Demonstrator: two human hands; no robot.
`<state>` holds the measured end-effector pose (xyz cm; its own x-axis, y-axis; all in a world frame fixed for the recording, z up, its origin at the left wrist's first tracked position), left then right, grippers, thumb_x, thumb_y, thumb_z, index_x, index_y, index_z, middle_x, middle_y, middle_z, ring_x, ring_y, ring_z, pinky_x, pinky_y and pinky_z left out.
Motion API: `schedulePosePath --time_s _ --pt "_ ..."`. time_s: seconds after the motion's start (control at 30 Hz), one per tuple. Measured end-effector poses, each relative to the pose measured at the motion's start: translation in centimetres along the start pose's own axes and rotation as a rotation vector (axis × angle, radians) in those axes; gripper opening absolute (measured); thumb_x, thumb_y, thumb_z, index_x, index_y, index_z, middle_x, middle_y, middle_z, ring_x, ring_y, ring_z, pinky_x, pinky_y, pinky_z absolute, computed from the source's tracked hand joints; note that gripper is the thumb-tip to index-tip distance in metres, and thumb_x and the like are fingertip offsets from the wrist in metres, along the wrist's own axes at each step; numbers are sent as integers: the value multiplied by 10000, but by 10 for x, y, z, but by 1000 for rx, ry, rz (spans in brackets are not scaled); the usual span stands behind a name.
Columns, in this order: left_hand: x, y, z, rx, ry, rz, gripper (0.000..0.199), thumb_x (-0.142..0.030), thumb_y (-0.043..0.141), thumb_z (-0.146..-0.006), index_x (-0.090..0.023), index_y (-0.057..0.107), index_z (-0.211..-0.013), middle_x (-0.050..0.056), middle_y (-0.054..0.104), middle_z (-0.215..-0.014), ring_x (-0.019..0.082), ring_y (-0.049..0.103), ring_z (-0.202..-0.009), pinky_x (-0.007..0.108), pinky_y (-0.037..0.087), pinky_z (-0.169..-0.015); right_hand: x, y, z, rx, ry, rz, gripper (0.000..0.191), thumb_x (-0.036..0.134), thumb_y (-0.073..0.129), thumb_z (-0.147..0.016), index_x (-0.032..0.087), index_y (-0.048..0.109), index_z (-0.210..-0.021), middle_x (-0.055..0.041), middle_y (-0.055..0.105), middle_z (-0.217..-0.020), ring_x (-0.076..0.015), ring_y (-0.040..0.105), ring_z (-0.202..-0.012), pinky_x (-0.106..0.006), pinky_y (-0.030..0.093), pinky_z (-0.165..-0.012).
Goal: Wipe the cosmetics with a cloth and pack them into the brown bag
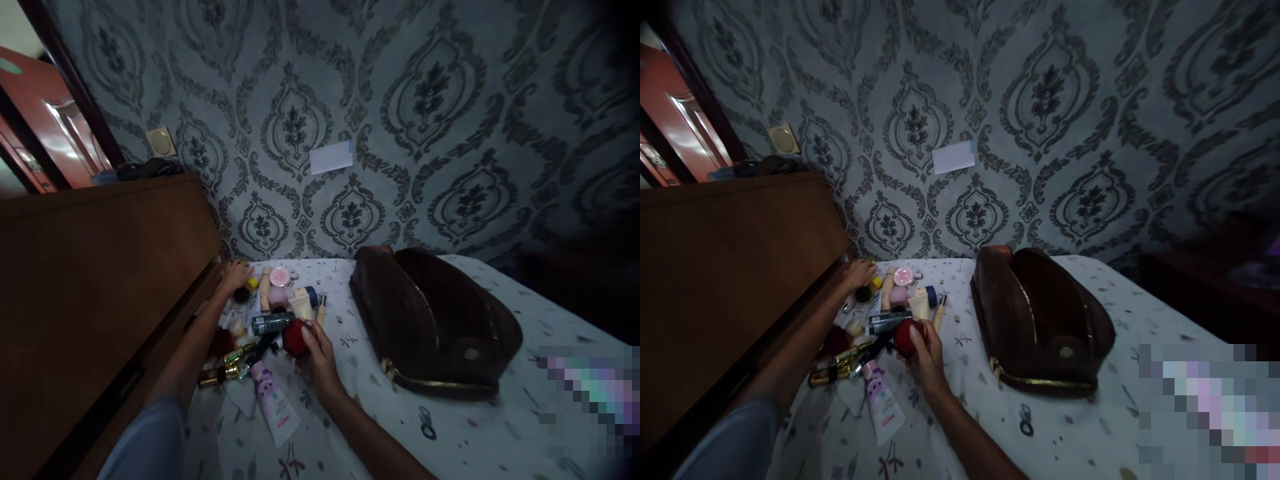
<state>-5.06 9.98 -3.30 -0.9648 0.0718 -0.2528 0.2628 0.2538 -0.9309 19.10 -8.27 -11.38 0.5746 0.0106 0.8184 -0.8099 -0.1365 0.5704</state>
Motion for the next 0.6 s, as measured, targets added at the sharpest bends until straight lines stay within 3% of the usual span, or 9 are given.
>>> schedulePosePath --time_s 0.17,0.27,0.37,0.5,0.6 --pt "-66 32 1 140 178 -45 392 -366 621 -917 -193 565 -1264 101 562 -1314 263 568 -1162 507 478 -986 0 1 0 2 18 -19 446 577 688 -767 221 531 -985 3 631 -794 -139 598 -574 -204 424 -405" --pt "-96 53 -1 161 212 -55 408 -349 602 -930 -194 534 -1302 107 542 -1332 268 568 -1159 508 491 -968 2 2 1 -8 32 -36 468 583 703 -742 229 524 -991 -11 642 -862 -151 606 -617 -212 438 -413" --pt "-109 57 -10 166 223 -52 399 -349 585 -941 -188 526 -1302 109 548 -1317 254 587 -1123 482 518 -935 5 3 2 -3 25 -21 469 599 698 -740 229 527 -972 -4 629 -844 -139 582 -573 -211 419 -388" --pt "-112 51 -21 261 285 -51 337 -349 597 -937 -161 576 -1216 91 611 -1202 217 632 -1013 424 556 -857 7 5 4 17 6 -17 452 600 689 -753 221 536 -945 7 609 -818 -135 586 -592 -219 467 -431" --pt "-113 50 -18 305 323 -66 309 -350 598 -936 -161 595 -1181 85 624 -1176 207 637 -990 410 561 -844 8 4 4 -6 -5 17 461 604 690 -753 209 541 -940 6 609 -802 -130 585 -597 -199 436 -407"
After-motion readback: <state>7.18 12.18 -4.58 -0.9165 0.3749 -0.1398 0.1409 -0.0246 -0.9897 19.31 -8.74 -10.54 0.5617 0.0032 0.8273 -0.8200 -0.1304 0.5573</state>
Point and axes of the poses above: each hand's wrist, its own z-axis away from the middle knuckle, its own y-axis out of the palm, x = y × z, the point moved 3 cm from there along -z, towards the middle knuckle
